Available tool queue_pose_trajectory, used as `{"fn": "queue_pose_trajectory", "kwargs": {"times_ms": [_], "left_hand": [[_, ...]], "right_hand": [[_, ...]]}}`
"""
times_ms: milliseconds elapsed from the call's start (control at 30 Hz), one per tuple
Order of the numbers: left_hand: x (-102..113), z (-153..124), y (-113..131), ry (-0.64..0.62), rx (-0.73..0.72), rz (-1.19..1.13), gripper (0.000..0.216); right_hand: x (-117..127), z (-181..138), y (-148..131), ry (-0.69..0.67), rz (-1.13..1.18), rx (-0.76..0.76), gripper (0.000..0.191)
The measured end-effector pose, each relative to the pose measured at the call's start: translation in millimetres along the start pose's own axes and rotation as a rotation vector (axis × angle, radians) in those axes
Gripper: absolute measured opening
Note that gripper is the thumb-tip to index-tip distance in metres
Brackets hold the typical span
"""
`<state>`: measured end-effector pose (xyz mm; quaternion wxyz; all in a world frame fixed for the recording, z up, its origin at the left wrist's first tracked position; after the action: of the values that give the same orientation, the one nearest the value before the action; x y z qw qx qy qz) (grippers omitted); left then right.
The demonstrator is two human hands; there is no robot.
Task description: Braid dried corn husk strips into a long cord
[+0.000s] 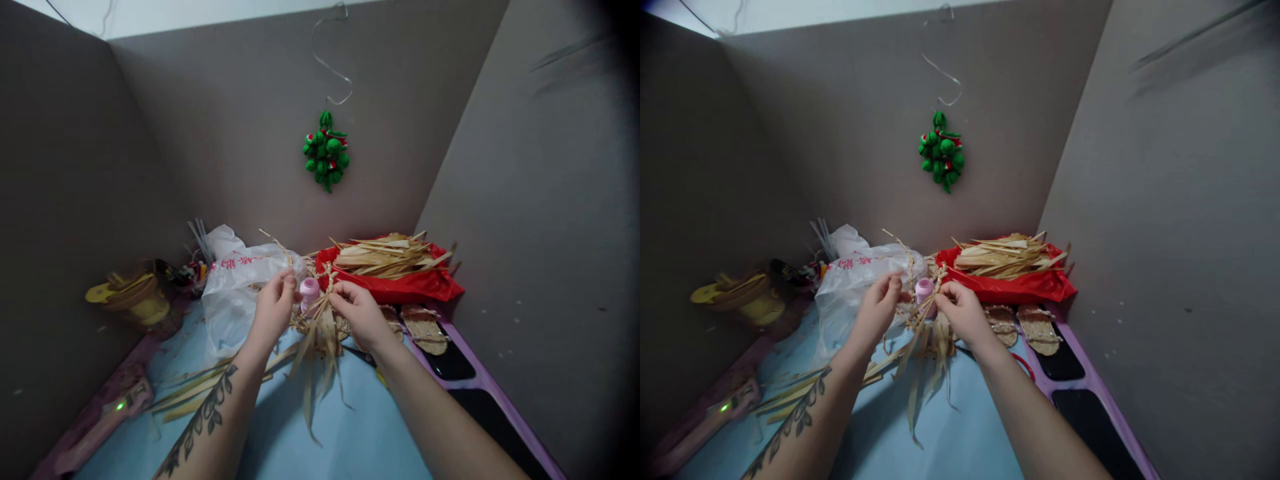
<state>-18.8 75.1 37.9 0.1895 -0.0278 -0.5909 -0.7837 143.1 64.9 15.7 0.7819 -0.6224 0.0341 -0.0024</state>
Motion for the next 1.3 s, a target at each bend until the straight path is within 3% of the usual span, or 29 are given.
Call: {"fn": "queue_pose_trajectory", "kwargs": {"times_ms": [100, 267, 333, 500, 567, 700, 833, 933, 1033, 1133, 1300], "left_hand": [[-6, -5, 2, -0.048, 0.002, -0.030, 0.055], [-30, -20, 14, -0.328, -0.015, -0.087, 0.031], [-33, -23, 17, -0.387, -0.014, -0.070, 0.026], [-30, -21, 15, -0.374, -0.074, 0.082, 0.025], [-32, -21, 12, -0.394, -0.045, 0.062, 0.026], [-34, -20, 8, -0.423, 0.015, -0.009, 0.030], [-18, -5, 4, -0.224, -0.035, -0.007, 0.038], [-7, -1, -6, -0.130, -0.072, 0.191, 0.034], [-13, -10, -17, -0.212, -0.140, 0.491, 0.037], [-24, -29, -35, -0.322, -0.139, 0.697, 0.025], [-36, -47, -62, -0.302, -0.075, 0.752, 0.026]], "right_hand": [[0, 0, 1, -0.034, 0.038, -0.034, 0.017], [-3, -2, -5, -0.110, 0.019, -0.013, 0.018], [-4, -3, -7, -0.115, -0.070, 0.018, 0.016], [-2, -5, -17, -0.018, -0.552, 0.252, 0.009], [-2, -5, -19, 0.006, -0.637, 0.311, 0.008], [4, -1, -16, 0.008, -0.540, 0.205, 0.010], [15, 2, -20, -0.078, -0.323, 0.083, 0.015], [24, 1, -27, -0.128, -0.248, 0.055, 0.016], [32, 2, -29, -0.148, -0.245, 0.033, 0.016], [35, 3, -30, -0.151, -0.239, 0.039, 0.016], [32, 3, -31, -0.153, -0.230, 0.049, 0.015]]}}
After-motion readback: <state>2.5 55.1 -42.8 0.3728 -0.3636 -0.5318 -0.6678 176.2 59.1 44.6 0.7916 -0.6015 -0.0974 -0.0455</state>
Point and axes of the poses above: each hand's wrist, its own z-axis towards the middle knuckle, its own x-axis out of the back of the hand, y = z × x, the point moved 7 cm from there along z, towards the middle knuckle, and after that the axes turned 9 degrees about y, right-handed, at the moved point
